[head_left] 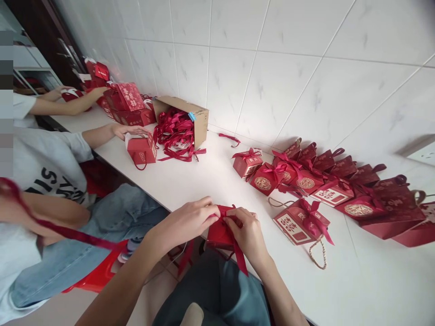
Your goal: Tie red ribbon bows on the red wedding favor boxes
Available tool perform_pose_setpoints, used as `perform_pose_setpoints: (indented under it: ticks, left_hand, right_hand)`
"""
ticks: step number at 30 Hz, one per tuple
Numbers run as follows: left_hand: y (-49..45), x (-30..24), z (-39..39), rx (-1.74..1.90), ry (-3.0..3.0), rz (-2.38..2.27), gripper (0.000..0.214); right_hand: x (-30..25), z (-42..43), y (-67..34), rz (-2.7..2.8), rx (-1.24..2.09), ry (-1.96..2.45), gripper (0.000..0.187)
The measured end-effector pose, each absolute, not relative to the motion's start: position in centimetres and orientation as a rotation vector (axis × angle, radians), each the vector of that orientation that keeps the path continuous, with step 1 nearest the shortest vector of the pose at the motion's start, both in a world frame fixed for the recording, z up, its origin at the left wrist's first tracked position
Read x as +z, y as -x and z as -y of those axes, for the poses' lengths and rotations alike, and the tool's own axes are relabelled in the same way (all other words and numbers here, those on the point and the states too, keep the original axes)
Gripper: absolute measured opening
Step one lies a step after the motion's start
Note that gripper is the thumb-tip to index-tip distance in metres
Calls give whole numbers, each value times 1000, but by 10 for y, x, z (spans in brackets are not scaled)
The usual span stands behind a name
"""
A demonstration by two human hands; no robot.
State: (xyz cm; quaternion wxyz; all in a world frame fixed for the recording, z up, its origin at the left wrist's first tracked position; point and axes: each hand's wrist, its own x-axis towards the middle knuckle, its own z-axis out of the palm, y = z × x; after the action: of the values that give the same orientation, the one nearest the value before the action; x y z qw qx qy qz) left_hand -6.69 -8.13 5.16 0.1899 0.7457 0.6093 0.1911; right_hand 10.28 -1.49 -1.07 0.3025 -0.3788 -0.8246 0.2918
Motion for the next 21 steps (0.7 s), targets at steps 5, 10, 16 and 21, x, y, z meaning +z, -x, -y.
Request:
perform_pose_setpoints:
  ticks: [5, 10, 16, 21]
  left_hand:
    - [60, 56, 70, 589, -2183, -1588, 28]
    - [58, 52, 53, 555, -2202, -1535, 24]
    - [67, 39, 44, 770, -2102, -1410, 14]
    - [78, 21, 35, 870, -1935, -1431, 9]
  right_hand:
    - [-12, 15, -103, 2261, 691, 962, 20]
    - [-9, 10, -106, 2382, 558, 970, 20]
    - [-8, 5, -109, 2392, 703, 918, 21]
    - [-11, 6, -107, 2361, 784, 818, 21]
